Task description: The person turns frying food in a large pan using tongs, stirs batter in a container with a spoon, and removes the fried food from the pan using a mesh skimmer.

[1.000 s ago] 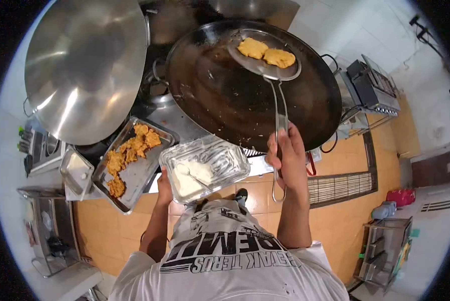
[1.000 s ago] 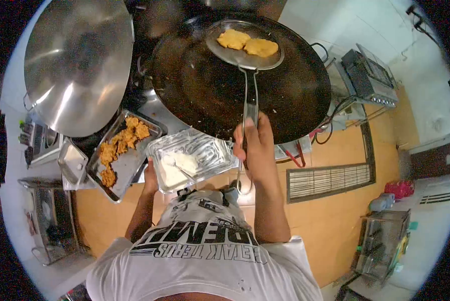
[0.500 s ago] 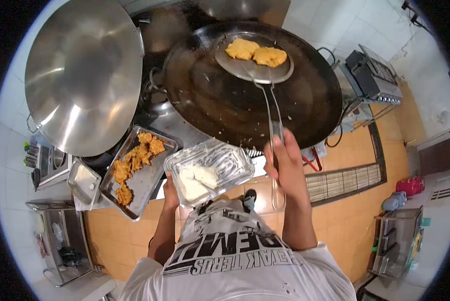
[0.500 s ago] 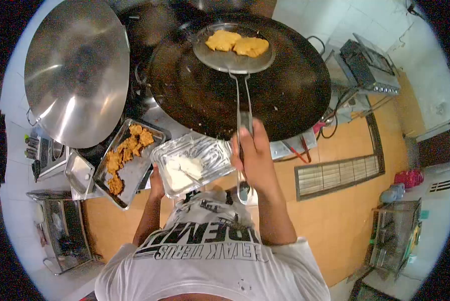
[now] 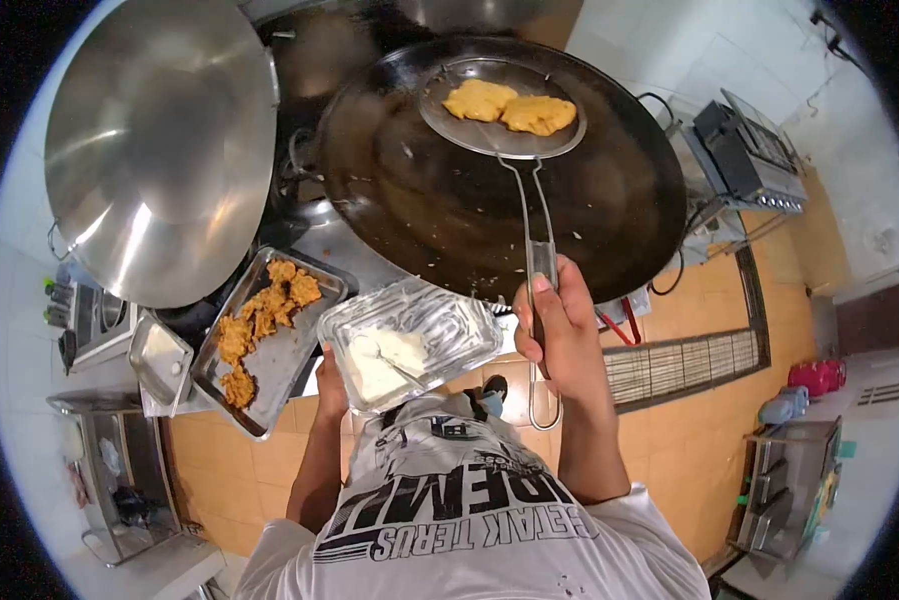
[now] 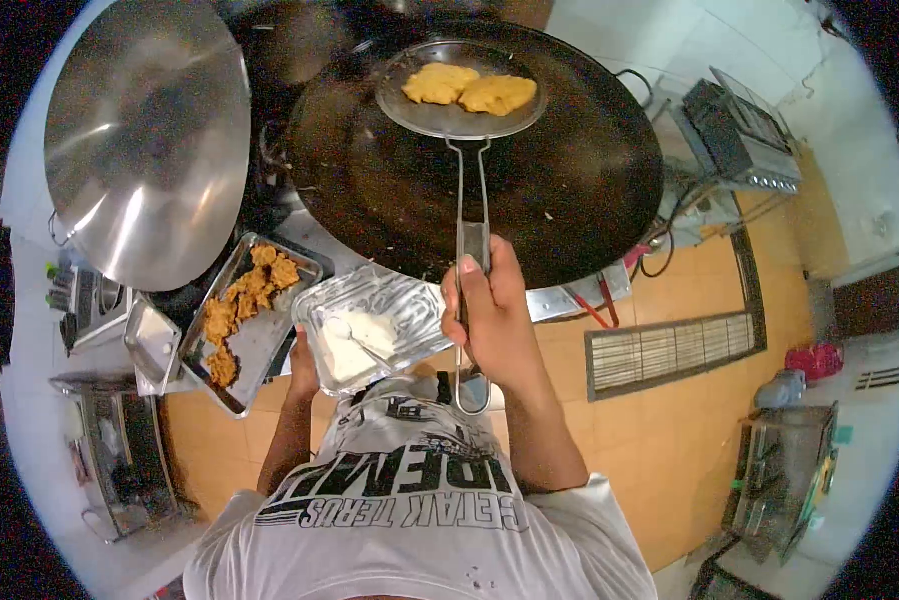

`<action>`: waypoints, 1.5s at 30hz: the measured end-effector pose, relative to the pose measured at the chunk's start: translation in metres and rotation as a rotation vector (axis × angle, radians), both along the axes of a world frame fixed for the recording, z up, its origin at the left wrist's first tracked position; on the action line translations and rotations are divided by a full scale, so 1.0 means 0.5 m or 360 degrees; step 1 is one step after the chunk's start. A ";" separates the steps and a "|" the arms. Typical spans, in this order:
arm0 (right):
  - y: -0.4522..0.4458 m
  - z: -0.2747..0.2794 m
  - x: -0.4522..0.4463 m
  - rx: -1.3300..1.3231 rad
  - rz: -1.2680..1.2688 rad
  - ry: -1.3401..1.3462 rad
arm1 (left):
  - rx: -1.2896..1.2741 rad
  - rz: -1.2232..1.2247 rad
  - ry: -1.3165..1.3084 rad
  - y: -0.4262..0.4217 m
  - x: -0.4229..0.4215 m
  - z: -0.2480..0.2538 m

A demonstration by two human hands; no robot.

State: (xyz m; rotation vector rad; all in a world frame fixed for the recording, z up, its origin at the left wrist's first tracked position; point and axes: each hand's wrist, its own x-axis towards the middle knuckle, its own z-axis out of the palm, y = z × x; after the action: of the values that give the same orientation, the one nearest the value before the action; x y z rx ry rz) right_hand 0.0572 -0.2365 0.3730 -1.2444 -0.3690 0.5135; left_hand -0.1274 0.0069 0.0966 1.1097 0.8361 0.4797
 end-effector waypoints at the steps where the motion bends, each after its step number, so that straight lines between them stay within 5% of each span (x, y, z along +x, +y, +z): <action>1: -0.002 -0.010 -0.002 -0.0035 0.0021 -0.0004 | -0.0010 -0.0016 -0.0016 0.001 -0.002 -0.003; 14: 0.026 -0.021 0.011 0.0055 -0.0013 0.0013 | 0.0050 0.0073 0.0061 0.008 -0.017 -0.055; 45: 0.045 -0.018 0.071 0.0124 0.0090 0.0107 | -0.0039 0.0086 0.0059 -0.007 -0.006 -0.004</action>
State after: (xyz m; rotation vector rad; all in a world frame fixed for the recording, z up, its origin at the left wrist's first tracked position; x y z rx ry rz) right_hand 0.0926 -0.2139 0.3638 -1.1410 -0.3651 0.5827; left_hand -0.1304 0.0035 0.0947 1.0782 0.9040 0.4942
